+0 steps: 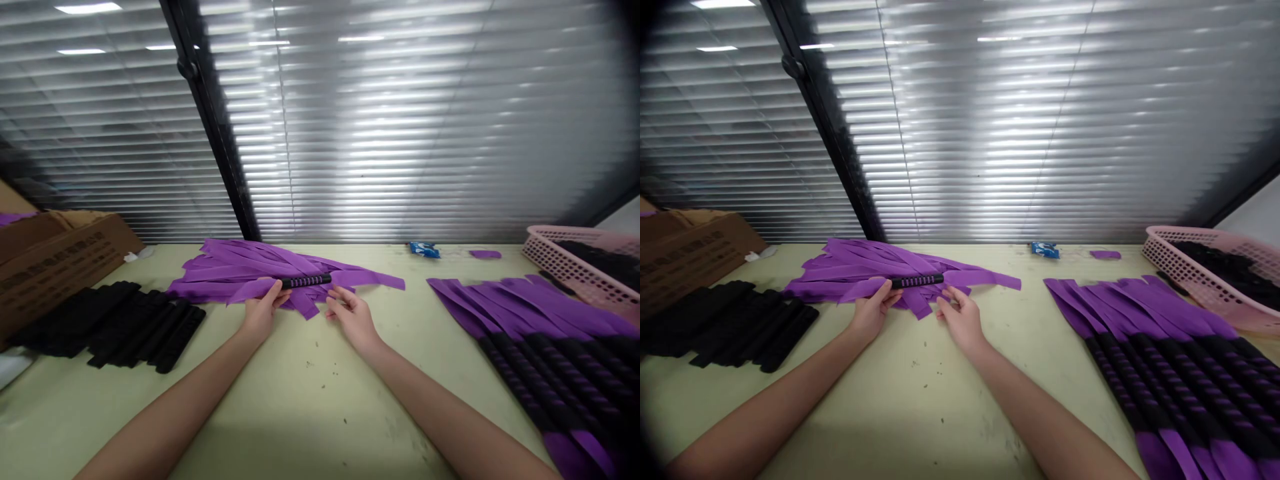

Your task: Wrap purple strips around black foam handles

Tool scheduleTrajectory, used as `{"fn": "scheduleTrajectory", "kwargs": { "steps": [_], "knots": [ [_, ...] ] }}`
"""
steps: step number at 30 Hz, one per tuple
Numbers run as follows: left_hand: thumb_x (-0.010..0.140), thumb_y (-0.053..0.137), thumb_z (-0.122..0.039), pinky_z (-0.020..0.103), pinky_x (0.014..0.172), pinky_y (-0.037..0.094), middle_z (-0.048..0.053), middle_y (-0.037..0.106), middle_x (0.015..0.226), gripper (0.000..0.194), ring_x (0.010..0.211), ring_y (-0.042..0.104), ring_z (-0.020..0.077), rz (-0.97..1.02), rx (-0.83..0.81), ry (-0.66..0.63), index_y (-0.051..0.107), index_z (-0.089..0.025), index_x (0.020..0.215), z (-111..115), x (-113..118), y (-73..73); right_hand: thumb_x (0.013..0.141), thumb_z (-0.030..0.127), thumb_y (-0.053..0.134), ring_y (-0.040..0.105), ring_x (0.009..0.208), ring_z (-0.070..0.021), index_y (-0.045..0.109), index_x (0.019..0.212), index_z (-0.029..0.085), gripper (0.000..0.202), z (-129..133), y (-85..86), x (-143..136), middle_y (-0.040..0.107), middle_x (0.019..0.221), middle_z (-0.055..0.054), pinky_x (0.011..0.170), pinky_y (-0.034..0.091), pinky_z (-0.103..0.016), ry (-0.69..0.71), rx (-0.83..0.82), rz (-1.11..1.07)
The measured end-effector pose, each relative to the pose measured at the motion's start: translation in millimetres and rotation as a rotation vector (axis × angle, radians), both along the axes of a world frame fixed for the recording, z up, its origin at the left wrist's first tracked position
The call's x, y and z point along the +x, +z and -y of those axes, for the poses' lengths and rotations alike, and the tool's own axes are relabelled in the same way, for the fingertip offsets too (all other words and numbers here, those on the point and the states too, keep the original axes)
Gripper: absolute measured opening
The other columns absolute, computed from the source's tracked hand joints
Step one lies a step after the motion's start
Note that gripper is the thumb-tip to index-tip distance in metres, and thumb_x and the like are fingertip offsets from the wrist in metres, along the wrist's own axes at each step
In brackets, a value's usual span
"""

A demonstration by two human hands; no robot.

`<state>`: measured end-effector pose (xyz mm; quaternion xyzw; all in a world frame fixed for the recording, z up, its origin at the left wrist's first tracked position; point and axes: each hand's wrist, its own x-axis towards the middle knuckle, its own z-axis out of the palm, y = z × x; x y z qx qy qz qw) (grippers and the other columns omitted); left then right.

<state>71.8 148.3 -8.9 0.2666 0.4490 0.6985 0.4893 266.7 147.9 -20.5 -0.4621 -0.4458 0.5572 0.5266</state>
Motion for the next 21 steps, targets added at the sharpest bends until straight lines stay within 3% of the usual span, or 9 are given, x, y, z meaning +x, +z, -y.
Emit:
{"fn": "scheduleTrajectory", "kwargs": {
  "steps": [3, 8, 12, 17, 21],
  "knots": [
    [0.056, 0.087, -0.035, 0.027, 0.071, 0.058, 0.002, 0.07, 0.07, 0.043, 0.067, 0.07, 0.0154, 0.004, 0.031, -0.048, 0.062, -0.015, 0.085, 1, -1, 0.9, 0.064, 0.033, 0.081, 0.066, 0.058, -0.0123, 0.053, 0.117, 0.021, 0.061, -2, 1.6, 0, 0.063, 0.121, -0.009, 0.06, 0.059, -0.031, -0.06, -0.054, -0.161],
    [0.066, 0.081, -0.033, 0.031, 0.077, 0.057, 0.003, 0.071, 0.087, 0.054, 0.077, 0.071, 0.0182, -0.127, 0.105, -0.197, 0.059, -0.021, 0.113, 7, 2, 2.1, 0.06, 0.034, 0.085, 0.069, 0.074, -0.0167, 0.044, 0.103, 0.026, 0.06, -3, 5.9, 2, 0.067, 0.099, 0.0, 0.063, 0.06, -0.031, -0.141, -0.009, -0.369],
    [0.069, 0.08, -0.033, 0.036, 0.082, 0.056, 0.003, 0.071, 0.08, 0.069, 0.077, 0.071, 0.0218, -0.269, 0.112, -0.291, 0.053, -0.019, 0.131, 13, 5, 1.9, 0.061, 0.034, 0.085, 0.068, 0.081, -0.0169, 0.04, 0.097, 0.029, 0.058, -3, 8.0, 4, 0.063, 0.085, 0.007, 0.07, 0.061, -0.033, -0.227, 0.001, -0.483],
    [0.069, 0.079, -0.031, 0.035, 0.09, 0.051, 0.003, 0.072, 0.086, 0.07, 0.086, 0.069, 0.0214, -0.38, 0.119, -0.306, 0.053, -0.022, 0.134, 17, 5, 0.4, 0.061, 0.035, 0.086, 0.066, 0.076, -0.0142, 0.047, 0.082, 0.024, 0.046, -6, 8.4, 7, 0.063, 0.08, 0.006, 0.073, 0.06, -0.034, -0.277, -0.031, -0.583],
    [0.07, 0.079, -0.029, 0.034, 0.09, 0.051, 0.002, 0.072, 0.089, 0.071, 0.083, 0.068, 0.0186, -0.388, 0.125, -0.282, 0.052, -0.023, 0.135, 17, 6, 0.7, 0.061, 0.032, 0.085, 0.064, 0.069, -0.0127, 0.053, 0.078, 0.021, 0.038, -8, 5.8, 9, 0.065, 0.078, 0.004, 0.067, 0.06, -0.03, -0.257, -0.051, -0.624]
  ]
}}
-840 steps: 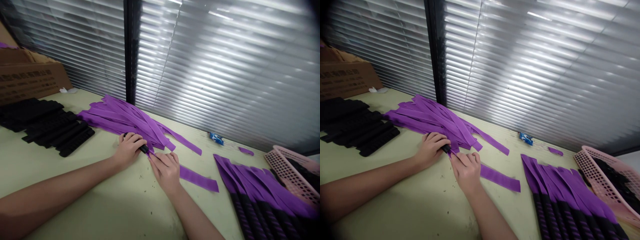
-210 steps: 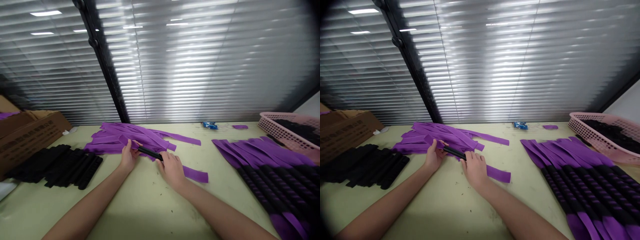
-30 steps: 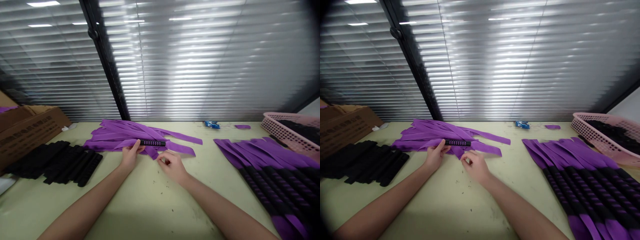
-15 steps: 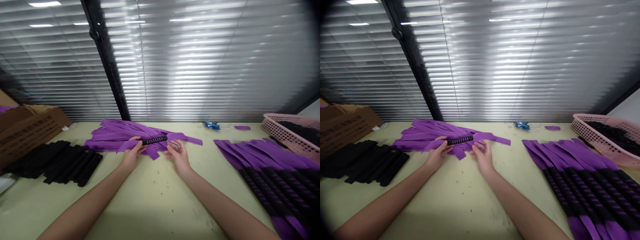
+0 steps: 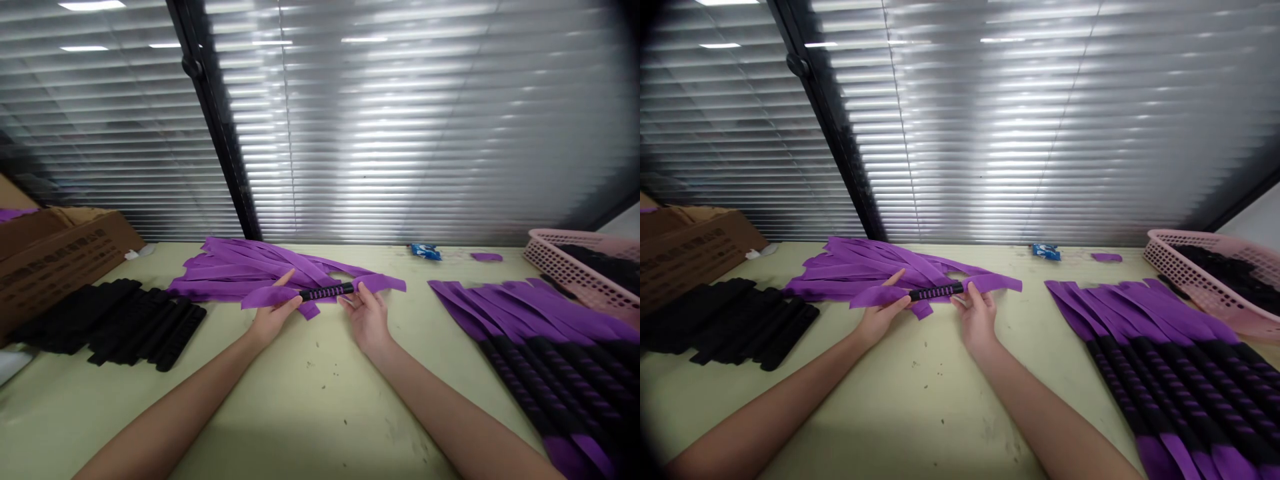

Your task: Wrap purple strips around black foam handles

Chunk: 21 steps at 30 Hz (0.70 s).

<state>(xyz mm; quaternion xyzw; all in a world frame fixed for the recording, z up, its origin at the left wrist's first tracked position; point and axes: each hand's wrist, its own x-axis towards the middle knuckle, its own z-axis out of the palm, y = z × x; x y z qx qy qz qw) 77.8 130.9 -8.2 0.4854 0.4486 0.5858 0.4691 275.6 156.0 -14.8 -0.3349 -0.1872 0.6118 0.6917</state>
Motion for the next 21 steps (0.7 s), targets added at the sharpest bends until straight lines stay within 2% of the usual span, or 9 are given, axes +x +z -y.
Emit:
{"fn": "scheduleTrajectory", "kwargs": {
  "steps": [4, 7, 10, 13, 17, 19, 21],
  "knots": [
    [0.068, 0.081, -0.031, 0.032, 0.081, 0.055, 0.002, 0.072, 0.092, 0.074, 0.082, 0.068, 0.0177, 0.149, 0.065, 0.165, 0.05, -0.025, 0.135, -5, -1, 2.0, 0.057, 0.024, 0.085, 0.063, 0.061, -0.0119, 0.055, 0.083, 0.022, 0.039, 0, -2.2, -2, 0.064, 0.071, 0.005, 0.061, 0.058, -0.028, -0.05, 0.022, 0.051],
    [0.072, 0.075, -0.043, 0.032, 0.074, 0.057, 0.001, 0.072, 0.085, 0.066, 0.078, 0.069, 0.0177, 0.321, 0.037, 0.298, 0.05, -0.028, 0.132, -13, -6, 1.3, 0.055, 0.022, 0.084, 0.063, 0.06, -0.0113, 0.055, 0.084, 0.023, 0.042, 0, -3.6, -5, 0.062, 0.067, 0.007, 0.062, 0.058, -0.027, -0.123, -0.003, 0.088],
    [0.078, 0.068, -0.051, 0.033, 0.072, 0.058, 0.0, 0.072, 0.082, 0.058, 0.079, 0.07, 0.0178, 0.4, -0.014, 0.37, 0.051, -0.031, 0.129, -20, -11, -1.0, 0.057, 0.025, 0.084, 0.063, 0.062, -0.0108, 0.054, 0.084, 0.023, 0.041, -2, -6.0, -6, 0.06, 0.067, 0.008, 0.064, 0.059, -0.028, -0.163, 0.002, 0.111],
    [0.08, 0.062, -0.058, 0.037, 0.073, 0.058, 0.0, 0.072, 0.086, 0.057, 0.079, 0.07, 0.0186, 0.432, -0.042, 0.341, 0.049, -0.034, 0.13, -21, -13, -1.7, 0.059, 0.027, 0.083, 0.063, 0.064, -0.0102, 0.055, 0.087, 0.024, 0.041, -4, -8.0, -6, 0.059, 0.07, 0.008, 0.066, 0.059, -0.027, -0.16, 0.016, 0.12],
    [0.079, 0.054, -0.069, 0.042, 0.071, 0.058, 0.004, 0.072, 0.086, 0.069, 0.076, 0.071, 0.0219, 0.488, -0.051, 0.271, 0.044, -0.031, 0.136, -18, -12, 1.5, 0.059, 0.028, 0.084, 0.065, 0.066, -0.0101, 0.052, 0.085, 0.024, 0.042, -3, -7.5, -4, 0.058, 0.069, 0.009, 0.071, 0.059, -0.028, -0.126, 0.012, 0.093],
    [0.077, 0.062, -0.062, 0.041, 0.073, 0.058, 0.003, 0.073, 0.089, 0.072, 0.076, 0.071, 0.0211, 0.492, -0.054, 0.231, 0.039, -0.032, 0.139, -16, -12, 3.4, 0.059, 0.028, 0.085, 0.066, 0.066, -0.0106, 0.051, 0.084, 0.024, 0.042, -3, -6.3, -4, 0.057, 0.067, 0.01, 0.074, 0.06, -0.029, -0.115, 0.001, 0.086],
    [0.072, 0.076, -0.043, 0.037, 0.078, 0.058, 0.002, 0.072, 0.095, 0.081, 0.078, 0.071, 0.0181, 0.47, -0.047, 0.189, 0.035, -0.035, 0.141, -14, -12, 4.5, 0.058, 0.028, 0.085, 0.067, 0.066, -0.0108, 0.052, 0.085, 0.024, 0.043, -2, -4.9, -4, 0.057, 0.068, 0.01, 0.074, 0.06, -0.03, -0.111, -0.007, 0.083]
  ]
}}
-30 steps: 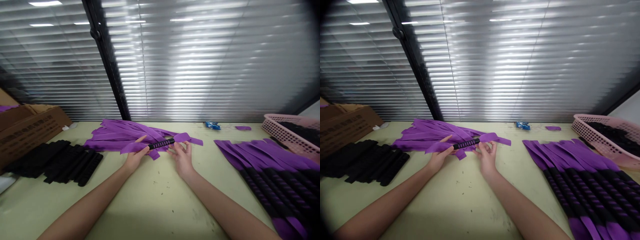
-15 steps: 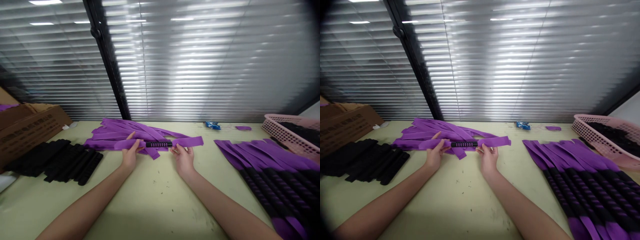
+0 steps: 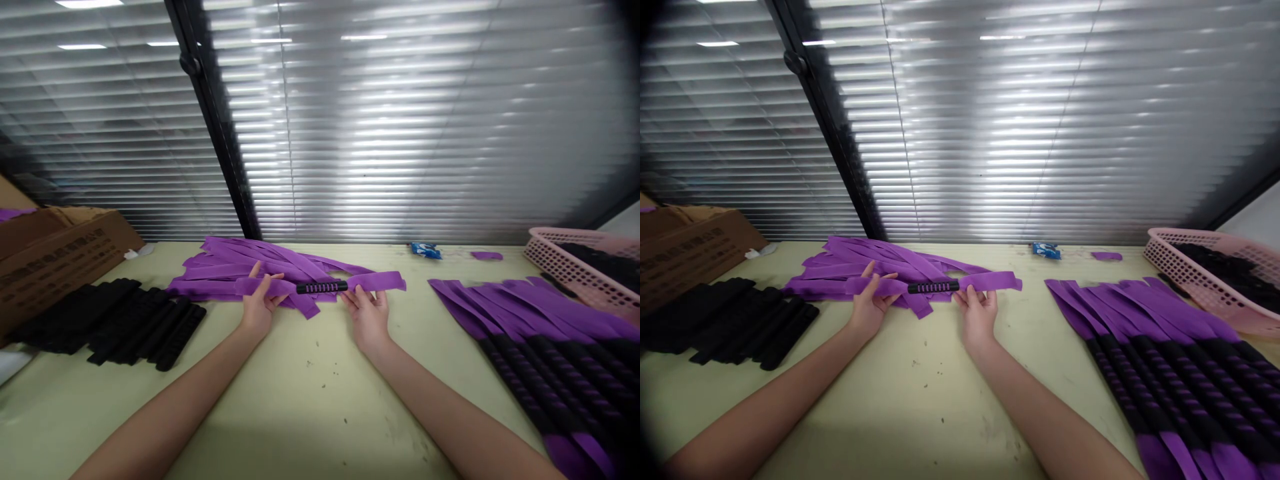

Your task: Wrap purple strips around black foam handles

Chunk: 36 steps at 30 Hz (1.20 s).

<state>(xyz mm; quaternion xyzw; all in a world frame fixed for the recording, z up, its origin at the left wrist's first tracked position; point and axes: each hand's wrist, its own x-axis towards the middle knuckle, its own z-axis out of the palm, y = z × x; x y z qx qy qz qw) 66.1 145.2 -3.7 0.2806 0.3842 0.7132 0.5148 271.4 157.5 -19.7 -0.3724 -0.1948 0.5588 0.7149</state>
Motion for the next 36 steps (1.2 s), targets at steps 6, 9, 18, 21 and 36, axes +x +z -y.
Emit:
{"fn": "scheduleTrajectory", "kwargs": {
  "steps": [6, 9, 18, 21, 36],
  "knots": [
    [0.07, 0.08, -0.027, 0.031, 0.092, 0.051, 0.006, 0.073, 0.102, 0.077, 0.099, 0.067, 0.0174, -0.185, -0.065, -0.195, 0.045, -0.027, 0.138, 2, 4, -2.5, 0.057, 0.029, 0.088, 0.067, 0.069, -0.0114, 0.057, 0.087, 0.023, 0.044, 3, 2.5, -1, 0.063, 0.075, 0.006, 0.073, 0.06, -0.028, 0.028, 0.012, 0.034],
    [0.072, 0.079, -0.03, 0.035, 0.095, 0.049, 0.007, 0.071, 0.109, 0.076, 0.104, 0.065, 0.0194, -0.231, -0.074, -0.229, 0.044, -0.028, 0.139, 2, 3, -4.9, 0.057, 0.029, 0.089, 0.068, 0.074, -0.0132, 0.058, 0.089, 0.021, 0.045, 3, 1.7, -1, 0.068, 0.083, 0.002, 0.071, 0.061, -0.026, 0.043, -0.014, 0.059],
    [0.077, 0.075, -0.024, 0.037, 0.099, 0.048, 0.005, 0.069, 0.117, 0.08, 0.107, 0.063, 0.0178, -0.223, -0.076, -0.261, 0.034, -0.035, 0.145, 2, 1, -5.0, 0.053, 0.027, 0.089, 0.07, 0.088, -0.0201, 0.063, 0.08, 0.018, 0.039, 5, 6.2, -5, 0.073, 0.087, -0.003, 0.075, 0.061, -0.028, 0.18, 0.01, 0.142],
    [0.083, 0.069, -0.025, 0.035, 0.099, 0.049, 0.004, 0.066, 0.122, 0.068, 0.111, 0.061, 0.0171, -0.21, -0.094, -0.244, 0.039, -0.036, 0.143, 1, 3, -4.6, 0.053, 0.026, 0.089, 0.07, 0.087, -0.0199, 0.063, 0.08, 0.018, 0.038, 6, 5.6, -5, 0.073, 0.086, -0.004, 0.076, 0.061, -0.029, 0.16, -0.01, 0.151],
    [0.091, 0.058, -0.019, 0.035, 0.082, 0.059, 0.003, 0.059, 0.132, 0.045, 0.087, 0.069, 0.0128, -0.015, -0.113, -0.016, 0.053, -0.036, 0.132, -5, 14, -8.3, 0.054, 0.031, 0.09, 0.069, 0.075, -0.0172, 0.064, 0.078, 0.014, 0.039, 7, -2.4, -14, 0.07, 0.078, -0.003, 0.076, 0.061, -0.031, 0.057, -0.031, 0.159]
  ]
}}
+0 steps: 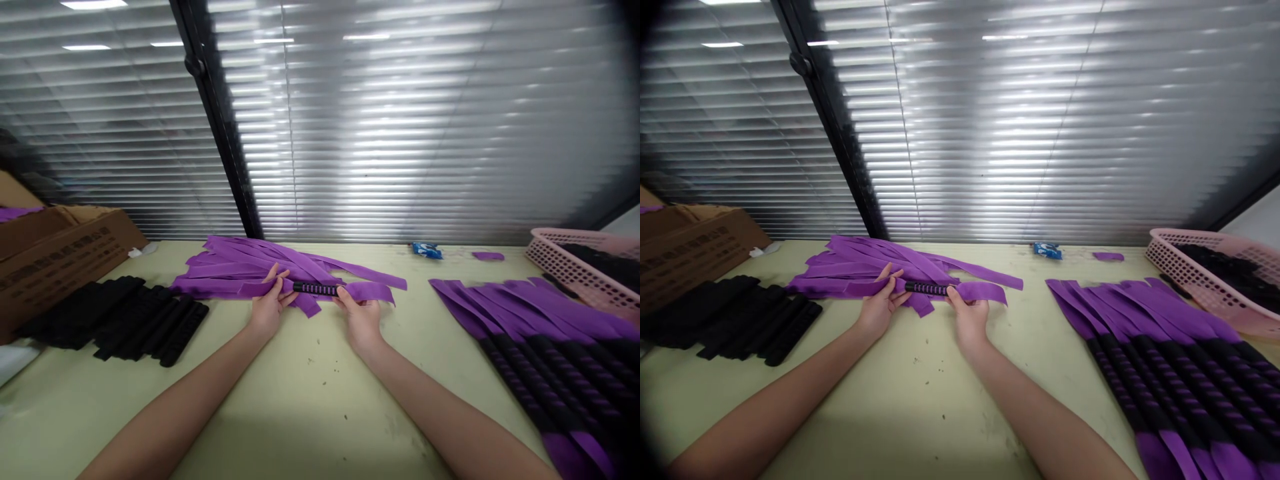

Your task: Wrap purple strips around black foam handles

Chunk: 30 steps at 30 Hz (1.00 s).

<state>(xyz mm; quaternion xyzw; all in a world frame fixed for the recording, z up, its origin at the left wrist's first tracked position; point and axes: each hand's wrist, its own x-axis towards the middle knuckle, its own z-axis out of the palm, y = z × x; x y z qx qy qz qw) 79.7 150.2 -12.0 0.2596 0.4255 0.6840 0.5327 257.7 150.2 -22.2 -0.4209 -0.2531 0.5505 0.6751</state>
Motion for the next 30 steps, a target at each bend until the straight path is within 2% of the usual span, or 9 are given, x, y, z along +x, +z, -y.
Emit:
{"fn": "scheduleTrajectory", "kwargs": {
  "steps": [11, 20, 30],
  "knots": [
    [0.091, 0.056, -0.019, 0.035, 0.079, 0.06, 0.002, 0.06, 0.131, 0.046, 0.078, 0.068, 0.0112, 0.018, -0.007, 0.099, 0.052, -0.038, 0.133, -0.1, 1.1, 2.1, 0.054, 0.029, 0.09, 0.068, 0.073, -0.015, 0.062, 0.078, 0.016, 0.039, 0.3, -0.2, -1.4, 0.069, 0.077, 0.0, 0.075, 0.061, -0.03, -0.021, 0.039, -0.039],
    [0.091, 0.057, -0.023, 0.036, 0.079, 0.059, 0.003, 0.062, 0.125, 0.045, 0.074, 0.069, 0.0111, -0.022, 0.007, 0.105, 0.052, -0.037, 0.133, 0.3, 2.6, 1.7, 0.053, 0.029, 0.091, 0.067, 0.07, -0.0143, 0.06, 0.08, 0.016, 0.043, 1.1, 2.1, -1.8, 0.067, 0.075, 0.001, 0.074, 0.062, -0.03, -0.033, 0.021, -0.056],
    [0.088, 0.062, -0.027, 0.028, 0.076, 0.058, -0.002, 0.066, 0.095, 0.047, 0.069, 0.064, 0.0077, -0.008, 0.001, 0.172, 0.053, -0.04, 0.132, -1.8, 0.3, -2.9, 0.056, 0.03, 0.089, 0.068, 0.075, -0.0157, 0.059, 0.085, 0.018, 0.043, 4.7, 2.8, -6.9, 0.067, 0.079, 0.001, 0.077, 0.061, -0.032, -0.002, 0.065, -0.034]
  ]
}}
